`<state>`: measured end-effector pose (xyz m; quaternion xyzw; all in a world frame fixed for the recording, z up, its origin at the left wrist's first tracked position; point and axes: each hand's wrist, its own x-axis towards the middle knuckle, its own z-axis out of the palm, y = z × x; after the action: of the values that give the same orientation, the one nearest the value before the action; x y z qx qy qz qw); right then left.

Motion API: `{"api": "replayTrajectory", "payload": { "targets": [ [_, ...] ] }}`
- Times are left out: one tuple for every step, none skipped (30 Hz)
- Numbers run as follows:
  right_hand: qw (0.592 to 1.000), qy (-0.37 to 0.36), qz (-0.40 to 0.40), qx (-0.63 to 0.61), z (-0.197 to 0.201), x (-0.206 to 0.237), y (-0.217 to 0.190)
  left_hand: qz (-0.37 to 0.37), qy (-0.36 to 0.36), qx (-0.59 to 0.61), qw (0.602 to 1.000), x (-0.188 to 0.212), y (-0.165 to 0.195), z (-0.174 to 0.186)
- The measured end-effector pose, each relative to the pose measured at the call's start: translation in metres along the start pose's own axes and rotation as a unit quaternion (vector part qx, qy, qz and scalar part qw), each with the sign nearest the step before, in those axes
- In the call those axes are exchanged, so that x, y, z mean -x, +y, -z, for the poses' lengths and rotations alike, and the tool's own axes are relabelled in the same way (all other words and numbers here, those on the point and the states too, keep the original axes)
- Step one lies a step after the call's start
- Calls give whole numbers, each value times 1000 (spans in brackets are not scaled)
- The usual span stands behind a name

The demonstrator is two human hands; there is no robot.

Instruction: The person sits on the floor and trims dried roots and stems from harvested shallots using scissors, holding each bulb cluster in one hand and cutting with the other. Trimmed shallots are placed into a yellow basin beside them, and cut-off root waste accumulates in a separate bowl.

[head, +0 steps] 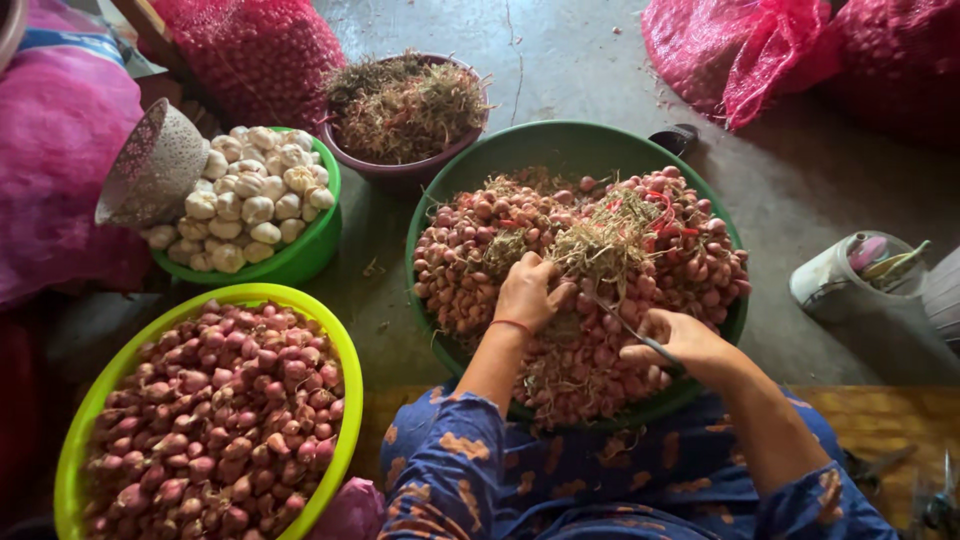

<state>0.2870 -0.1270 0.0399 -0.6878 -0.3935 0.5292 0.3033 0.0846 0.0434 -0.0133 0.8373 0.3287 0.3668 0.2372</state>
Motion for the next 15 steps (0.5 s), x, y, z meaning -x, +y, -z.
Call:
{"api": "replayTrajectory", "payload": {
  "targets": [
    [1000, -6, -11, 10, 0, 1, -1, 13, -3, 17, 1000, 1, 1, 3],
    [999, -13, -22, 20, -1, 1, -2, 27, -6, 34, 999, 2, 2, 6],
    [1000, -24, -11, -6, -3, 1, -4, 42, -11, 50, 998, 5, 2, 8],
    [999, -34, -1, -33, -6, -2, -6, 95, -40, 105, 989, 7, 2, 11],
    [997, -44, 10, -59, -8, -5, -10, 148, -68, 161, 974, 7, 1, 13],
    [998, -40, 15, -53, -10, -7, -14, 199, -96, 215, 951, 9, 1, 14],
    [998, -35, 22, -46, -13, -10, -18, 186, -97, 235, 949, 10, 1, 15],
    [998, -30, 31, -40, -15, -12, -24, 172, -97, 254, 947, 10, 0, 16],
    [998, -32, 28, -38, -17, -15, -29, 157, -97, 274, 944, 10, -1, 16],
    [999, -34, 25, -34, -18, -16, -33, 143, -97, 274, 946, 11, -2, 16],
    [999, -35, 19, -32, -20, -17, -36, 129, -98, 276, 948, 12, -3, 16],
    [998, -30, 42, -46, -23, -18, -38, 115, -102, 277, 948, 13, -3, 16],
    [996, -26, 65, -60, -25, -20, -40, 122, -103, 283, 946, 13, -3, 15],
    [993, -22, 87, -73, -26, -21, -40, 130, -103, 288, 943, 14, -3, 14],
    [994, -15, 69, -78, -27, -23, -38, 137, -102, 293, 941, 14, -3, 14]
  ]
}}
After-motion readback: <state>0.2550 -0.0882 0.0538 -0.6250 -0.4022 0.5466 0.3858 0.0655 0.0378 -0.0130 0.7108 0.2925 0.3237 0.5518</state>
